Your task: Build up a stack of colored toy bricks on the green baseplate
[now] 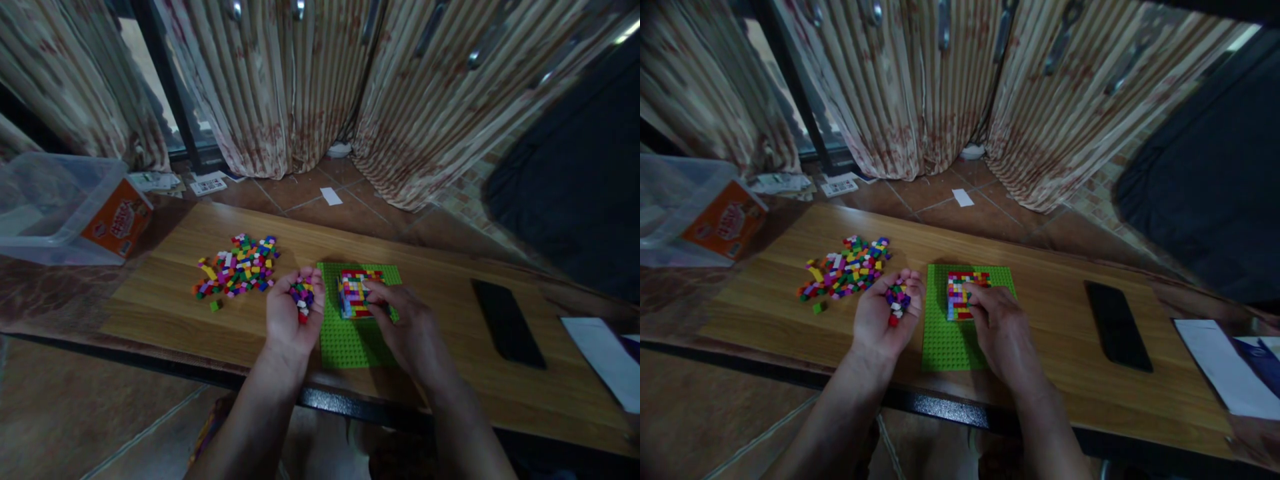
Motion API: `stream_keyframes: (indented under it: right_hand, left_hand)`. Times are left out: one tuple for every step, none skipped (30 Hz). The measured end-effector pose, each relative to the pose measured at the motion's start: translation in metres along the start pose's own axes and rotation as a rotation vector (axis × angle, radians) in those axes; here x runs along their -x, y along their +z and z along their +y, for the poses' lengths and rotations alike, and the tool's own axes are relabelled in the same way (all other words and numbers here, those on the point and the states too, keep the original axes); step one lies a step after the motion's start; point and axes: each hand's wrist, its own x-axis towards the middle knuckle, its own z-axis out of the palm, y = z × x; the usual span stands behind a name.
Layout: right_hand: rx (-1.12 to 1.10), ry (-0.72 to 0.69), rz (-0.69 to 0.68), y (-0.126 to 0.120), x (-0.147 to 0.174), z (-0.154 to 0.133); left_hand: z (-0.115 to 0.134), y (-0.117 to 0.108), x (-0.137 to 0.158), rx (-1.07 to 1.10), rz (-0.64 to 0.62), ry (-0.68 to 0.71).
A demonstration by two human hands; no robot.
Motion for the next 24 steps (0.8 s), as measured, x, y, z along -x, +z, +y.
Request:
stream_keyframes:
  right_hand:
    - [-0.007, 0.008, 0.010, 0.000, 0.000, 0.001]
    - [-0.014, 0.016, 0.021, 0.000, 0.001, 0.001]
    - [-0.022, 0.021, 0.034, 0.000, 0.001, 0.002]
    - [-0.030, 0.026, 0.047, -0.001, 0.001, 0.002]
    - [-0.037, 0.031, 0.059, -0.001, 0.001, 0.002]
    - [-0.042, 0.038, 0.077, -0.002, 0.001, 0.002]
    - [-0.044, 0.050, 0.099, -0.002, 0.001, 0.002]
    - [-0.039, 0.068, 0.122, -0.002, 0.000, 0.001]
    - [-0.028, 0.087, 0.143, -0.001, 0.000, 0.001]
    - [-0.011, 0.105, 0.160, 0.000, -0.001, 0.001]
    - [0.009, 0.119, 0.171, 0.002, -0.001, 0.001]
    - [0.030, 0.129, 0.176, 0.004, -0.001, 0.001]
    - [0.048, 0.136, 0.177, 0.006, -0.001, 0.003]
    - [0.059, 0.142, 0.178, 0.009, -0.001, 0.004]
    - [0.064, 0.150, 0.177, 0.011, -0.001, 0.006]
    - [0.060, 0.161, 0.175, 0.013, -0.001, 0.007]
    - [0.053, 0.172, 0.173, 0.015, -0.001, 0.009]
    - [0.044, 0.183, 0.172, 0.016, -0.001, 0.010]
    - [0.034, 0.193, 0.170, 0.017, -0.001, 0.011]
    - [0.024, 0.200, 0.170, 0.018, -0.002, 0.011]
    - [0.012, 0.207, 0.172, 0.018, -0.002, 0.011]
    - [0.000, 0.212, 0.175, 0.018, -0.002, 0.011]
    - [-0.014, 0.217, 0.178, 0.018, -0.003, 0.010]
    - [-0.029, 0.220, 0.180, 0.019, -0.003, 0.010]
  left_hand:
    - [0.000, 0.000, 0.000, 0.000, 0.000, 0.000]
    - [0.000, 0.000, 0.000, 0.000, -0.002, -0.004]
    - [0.000, 0.001, 0.000, -0.001, -0.004, -0.009]
    - [0.001, 0.001, 0.000, -0.001, -0.006, -0.012]
    - [0.001, 0.001, 0.000, -0.002, -0.009, -0.015]
    - [0.001, 0.001, 0.000, -0.002, -0.010, -0.015]
    - [0.001, 0.001, 0.000, -0.002, -0.010, -0.013]
    - [0.001, 0.001, 0.000, -0.001, -0.010, -0.010]
    - [0.001, 0.000, -0.001, 0.000, -0.010, -0.007]
    - [0.001, 0.000, -0.001, 0.000, -0.010, -0.008]
    - [0.001, 0.000, -0.001, 0.001, -0.010, -0.010]
    - [0.001, 0.000, -0.002, 0.001, -0.010, -0.012]
    - [0.001, 0.000, -0.002, 0.002, -0.011, -0.014]
    - [0.001, 0.000, -0.002, 0.004, -0.011, -0.014]
    - [0.001, 0.000, -0.002, 0.006, -0.010, -0.013]
    - [0.001, 0.000, -0.002, 0.007, -0.010, -0.012]
    - [0.002, 0.000, -0.002, 0.007, -0.010, -0.010]
    - [0.002, 0.000, -0.001, 0.007, -0.009, -0.008]
    - [0.002, 0.000, -0.001, 0.007, -0.007, -0.007]
    - [0.002, 0.000, -0.001, 0.006, -0.007, -0.007]
    - [0.002, 0.000, -0.001, 0.005, -0.006, -0.008]
    - [0.002, 0.000, 0.000, 0.005, -0.006, -0.008]
    - [0.002, 0.000, 0.000, 0.005, -0.005, -0.008]
    - [0.003, 0.000, 0.000, 0.004, -0.006, -0.006]
